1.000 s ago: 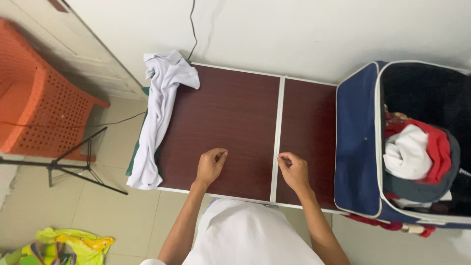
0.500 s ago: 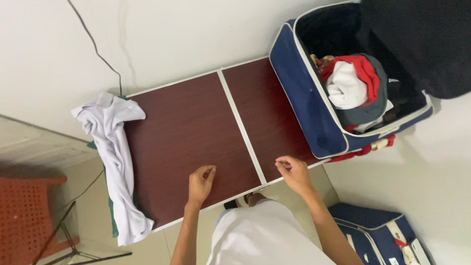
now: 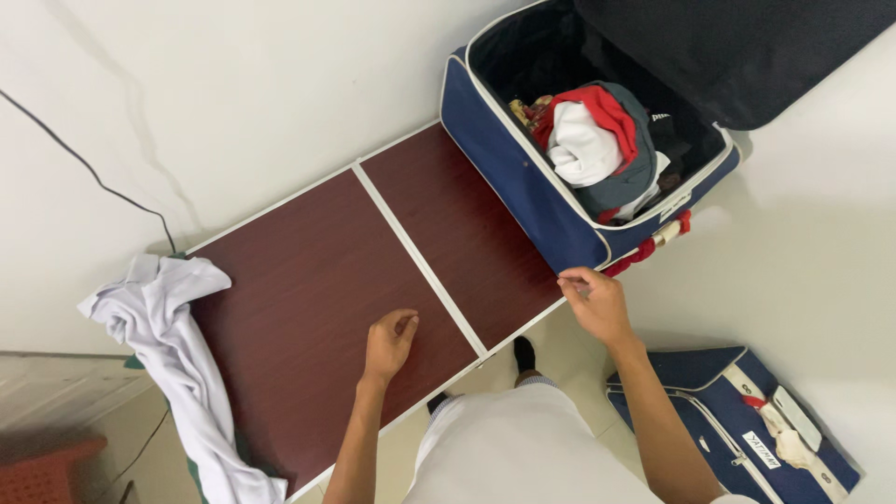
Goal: The person opens a blue suitcase placed on a table and removes several folded clothes one by one. They unfold each item, including a green shirt, a white shirt, a gray shirt, a red shirt, a patterned shirt, and a blue shirt, then place them on the table.
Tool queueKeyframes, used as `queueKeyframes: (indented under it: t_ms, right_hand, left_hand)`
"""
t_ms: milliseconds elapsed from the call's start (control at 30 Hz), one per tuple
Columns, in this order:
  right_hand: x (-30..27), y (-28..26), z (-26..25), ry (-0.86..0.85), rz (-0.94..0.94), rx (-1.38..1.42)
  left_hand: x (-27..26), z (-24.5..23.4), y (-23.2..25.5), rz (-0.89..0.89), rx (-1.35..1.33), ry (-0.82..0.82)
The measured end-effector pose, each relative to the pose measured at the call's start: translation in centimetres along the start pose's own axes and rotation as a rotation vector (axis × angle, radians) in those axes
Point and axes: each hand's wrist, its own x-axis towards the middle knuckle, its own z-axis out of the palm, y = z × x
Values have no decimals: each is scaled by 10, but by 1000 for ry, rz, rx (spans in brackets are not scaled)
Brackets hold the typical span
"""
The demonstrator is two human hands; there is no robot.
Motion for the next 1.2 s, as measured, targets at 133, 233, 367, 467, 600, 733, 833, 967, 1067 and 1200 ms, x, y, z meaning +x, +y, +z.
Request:
queueKeyframes:
  t_ms: [133, 233, 367, 467, 600, 733, 833, 967, 1067, 1200]
  right_hand:
    - [14, 20, -19, 87, -27, 14]
    - [28, 38, -36, 133, -29, 14]
    - [58, 63, -63, 190, -16, 68]
    - [91, 85, -78, 238, -19, 87]
    - [138, 107, -89, 264, 96, 65]
    - [174, 122, -95, 288, 99, 51]
    - [196, 133, -95, 230, 138, -23]
    - [216, 142, -93, 118, 233, 8]
    - [227, 152, -90, 113, 130, 88]
    - [237, 163, -86, 143, 46, 150]
  left_hand:
    - [28, 21, 13, 72, -9, -65]
    - [51, 44, 28, 115, 18, -114]
    - [79, 76, 69, 256, 48, -111]
    - [101, 103, 111, 292, 19, -136]
    - [130, 139, 168, 363, -33, -150]
    - [149, 183, 212, 454, 41, -154]
    - [160, 220, 227, 543, 117, -158]
    - [176, 259, 240, 587, 324, -138]
    - [179, 275, 238, 579, 418, -74]
    - [188, 280, 233, 561, 452, -40]
